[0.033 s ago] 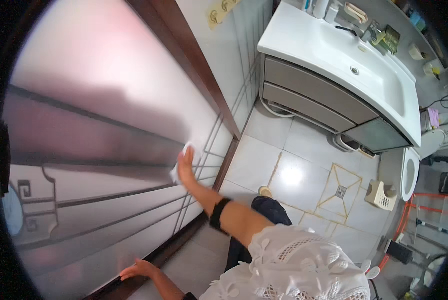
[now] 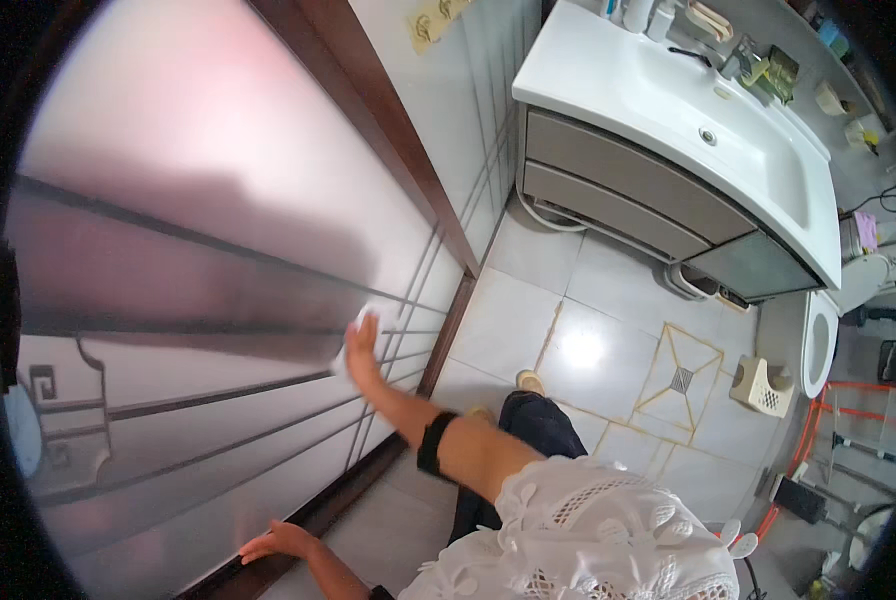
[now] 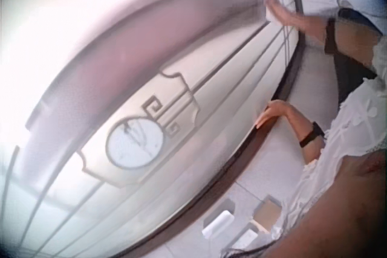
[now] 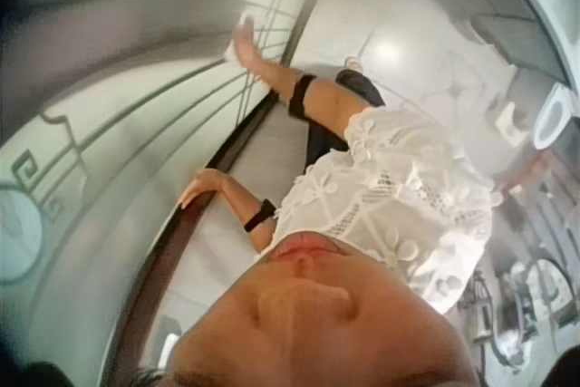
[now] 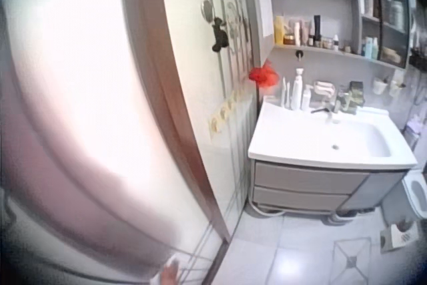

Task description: The recorder cleans the bathroom sink and a frosted glass door using a white cloth.

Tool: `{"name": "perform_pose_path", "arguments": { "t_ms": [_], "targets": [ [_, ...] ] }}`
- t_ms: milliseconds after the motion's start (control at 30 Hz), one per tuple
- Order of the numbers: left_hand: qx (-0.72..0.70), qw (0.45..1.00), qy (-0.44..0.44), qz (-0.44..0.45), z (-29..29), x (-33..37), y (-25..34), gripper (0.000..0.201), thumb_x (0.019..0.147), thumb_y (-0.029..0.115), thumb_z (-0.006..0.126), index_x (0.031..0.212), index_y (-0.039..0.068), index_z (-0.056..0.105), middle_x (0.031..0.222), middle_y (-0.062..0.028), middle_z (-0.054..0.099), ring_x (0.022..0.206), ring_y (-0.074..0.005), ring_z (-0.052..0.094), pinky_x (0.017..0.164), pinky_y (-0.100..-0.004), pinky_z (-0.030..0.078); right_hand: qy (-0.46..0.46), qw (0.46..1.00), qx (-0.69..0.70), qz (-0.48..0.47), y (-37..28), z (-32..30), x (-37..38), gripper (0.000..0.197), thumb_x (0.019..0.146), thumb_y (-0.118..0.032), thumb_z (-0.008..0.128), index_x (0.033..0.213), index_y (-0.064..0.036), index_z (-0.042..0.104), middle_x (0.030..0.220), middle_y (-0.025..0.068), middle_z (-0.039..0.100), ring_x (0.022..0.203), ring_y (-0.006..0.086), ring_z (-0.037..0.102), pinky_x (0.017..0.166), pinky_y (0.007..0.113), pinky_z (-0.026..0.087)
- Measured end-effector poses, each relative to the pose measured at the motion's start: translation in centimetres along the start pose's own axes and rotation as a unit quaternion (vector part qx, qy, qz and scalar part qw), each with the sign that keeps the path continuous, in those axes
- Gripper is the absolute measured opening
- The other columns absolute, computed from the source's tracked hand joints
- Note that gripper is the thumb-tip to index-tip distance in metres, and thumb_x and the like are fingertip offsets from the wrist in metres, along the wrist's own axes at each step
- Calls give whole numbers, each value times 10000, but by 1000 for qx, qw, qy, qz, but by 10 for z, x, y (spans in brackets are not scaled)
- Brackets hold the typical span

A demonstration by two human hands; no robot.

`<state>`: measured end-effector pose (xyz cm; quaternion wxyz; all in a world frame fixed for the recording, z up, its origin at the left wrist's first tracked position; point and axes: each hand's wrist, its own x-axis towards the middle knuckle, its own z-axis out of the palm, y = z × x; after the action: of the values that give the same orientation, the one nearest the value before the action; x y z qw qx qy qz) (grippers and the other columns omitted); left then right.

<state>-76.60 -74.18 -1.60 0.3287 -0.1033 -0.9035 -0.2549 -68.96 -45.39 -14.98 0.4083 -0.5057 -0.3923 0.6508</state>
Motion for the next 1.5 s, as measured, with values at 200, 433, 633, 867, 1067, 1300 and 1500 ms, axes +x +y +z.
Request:
{"name": "perform_pose_path", "arguments": {
  "t_ms": [200,433,633,867,1067,1300,1500],
  "targets": [
    [6,1000,-17,-7,-7,-1,-19,870,733,-16,456,1408,-5,-92,1442,-254,-205,1358,-304,-196,1079,-360,-58,-255,923,125,258,-20,70,-196,807,932,-458,373,1401,25,-73,1471,189,-157,1358,292,-174,1098,393,-22],
    [6,999,-46,-14,-17,-5,5,844,767,24,456,1396,-30,-103,1441,-265,-191,1363,-302,-171,1089,-348,-47,-37,943,-110,-312,-99,11,-36,634,930,-141,417,1426,-14,44,1480,210,-89,1378,340,-11,1099,401,39],
    [-25,999,-17,-44,-19,-4,3,862,713,-47,439,1430,37,-33,1476,-184,-169,1388,-235,-78,1097,-320,137,112,974,-29,-193,-44,-48,106,506,984,-293,235,1398,-6,197,1476,170,136,1370,289,116,1110,334,117],
    [16,999,20,-35,-21,3,-9,871,706,-48,433,1435,64,-30,1483,-162,-161,1392,-235,-4,1101,-317,151,-86,993,-53,56,14,-2,6,616,973,-367,243,1395,58,99,1471,235,56,1371,346,38,1115,374,53],
    [-18,999,3,-37,-9,-7,4,867,721,-39,444,1436,73,-35,1491,-120,-155,1386,-243,77,1103,-325,179,11,924,-147,-353,-49,-75,104,519,972,-249,302,1408,-4,162,1467,223,97,1366,343,105,1101,366,123],
    [-36,999,0,0,-3,-16,-7,819,759,-10,435,1437,71,-17,1501,-103,-87,1352,-240,200,1089,-327,245,75,994,19,-80,121,-127,213,635,947,-451,282,1385,7,239,1422,163,261,1309,274,255,1077,341,193],
    [-22,1000,7,-3,-4,-13,-15,801,753,-14,424,1434,46,6,1501,-113,-43,1330,-249,248,1078,-321,271,91,950,262,144,119,-126,230,695,914,-559,340,1342,-12,357,1328,76,439,1177,223,441,1012,312,307]
  ]
}}
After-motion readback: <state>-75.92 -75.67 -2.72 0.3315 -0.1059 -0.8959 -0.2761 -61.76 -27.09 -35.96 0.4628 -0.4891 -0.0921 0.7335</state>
